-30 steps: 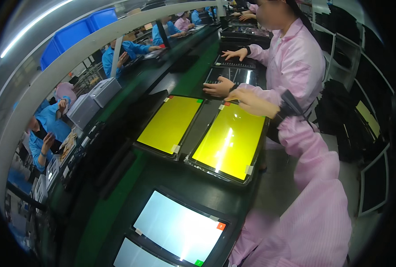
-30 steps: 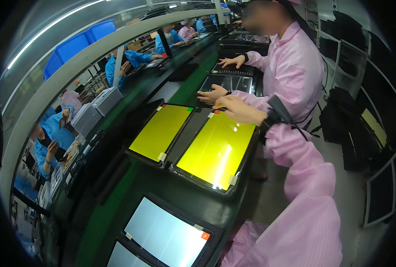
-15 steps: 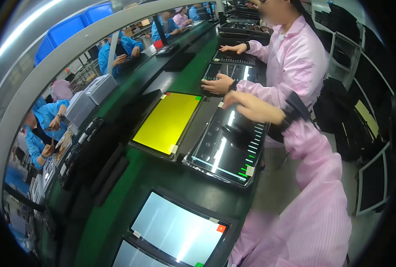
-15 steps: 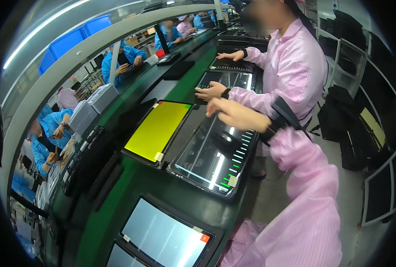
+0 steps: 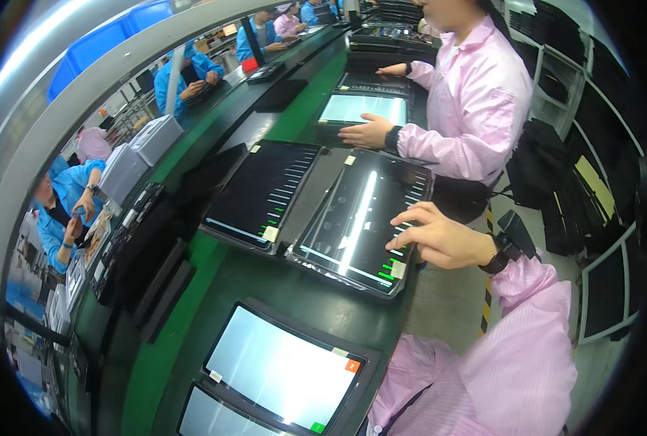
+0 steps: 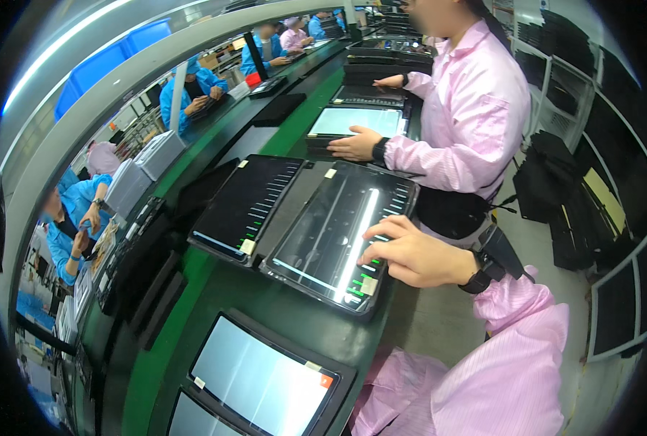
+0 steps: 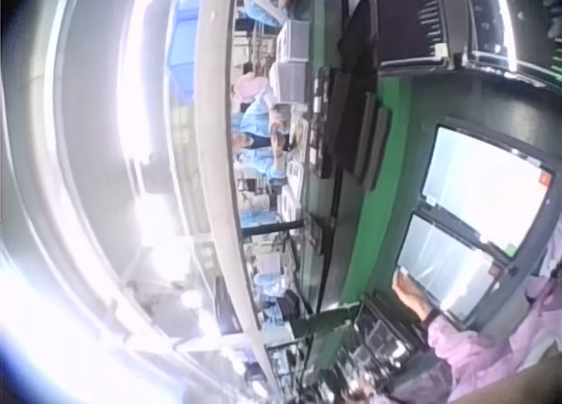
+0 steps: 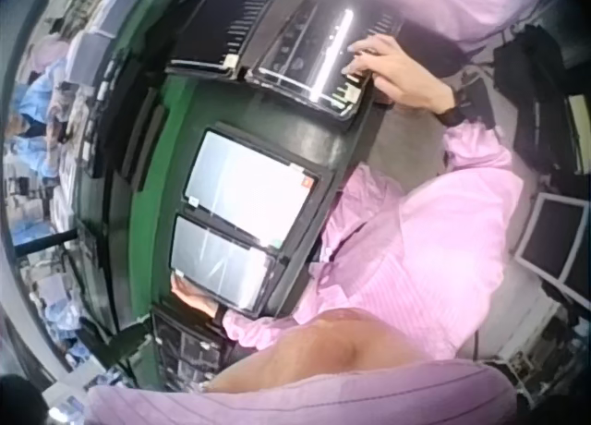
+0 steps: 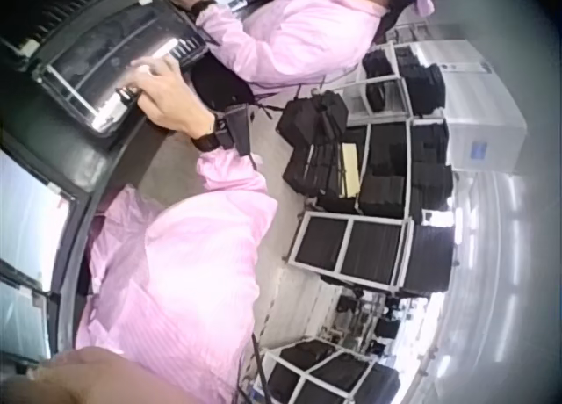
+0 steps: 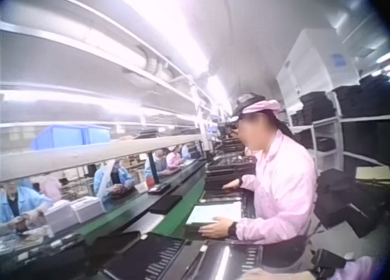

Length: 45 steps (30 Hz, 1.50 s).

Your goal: Testing tablet screens for functionality, touch responsiveness, and display quality on a factory assembly line.

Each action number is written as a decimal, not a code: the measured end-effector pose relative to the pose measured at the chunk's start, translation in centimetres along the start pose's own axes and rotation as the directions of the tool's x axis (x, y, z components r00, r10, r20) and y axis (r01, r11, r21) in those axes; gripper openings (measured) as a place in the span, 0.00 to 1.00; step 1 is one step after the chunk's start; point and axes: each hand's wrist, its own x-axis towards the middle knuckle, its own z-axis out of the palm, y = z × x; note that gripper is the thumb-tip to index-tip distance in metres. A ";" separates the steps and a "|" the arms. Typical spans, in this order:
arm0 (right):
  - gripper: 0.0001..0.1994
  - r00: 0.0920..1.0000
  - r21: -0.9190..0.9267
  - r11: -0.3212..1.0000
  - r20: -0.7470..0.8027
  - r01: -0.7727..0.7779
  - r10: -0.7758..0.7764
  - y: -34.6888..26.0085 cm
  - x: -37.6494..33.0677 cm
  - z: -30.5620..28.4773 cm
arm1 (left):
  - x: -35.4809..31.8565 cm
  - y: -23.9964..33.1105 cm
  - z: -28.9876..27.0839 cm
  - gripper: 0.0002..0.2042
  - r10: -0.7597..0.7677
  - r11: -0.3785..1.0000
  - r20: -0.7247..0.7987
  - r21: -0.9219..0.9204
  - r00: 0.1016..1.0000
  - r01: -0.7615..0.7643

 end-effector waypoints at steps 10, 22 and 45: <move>0.23 0.962 -0.005 0.967 0.102 0.256 -0.255 2.8 18.0 3.7 | 0.1 -1.3 -0.8 0.27 0.008 1.000 -0.023 -0.026 1.000 -0.009; 0.21 0.965 -0.006 0.978 -0.165 0.208 -0.206 -4.9 12.3 2.2 | 0.0 0.4 0.8 0.21 -0.069 0.997 -0.075 -0.029 0.995 0.067; 0.21 0.949 0.293 0.908 -0.186 0.300 -0.254 -8.9 3.7 6.2 | 8.3 6.9 20.4 0.20 -0.040 0.770 0.800 0.407 0.598 -0.492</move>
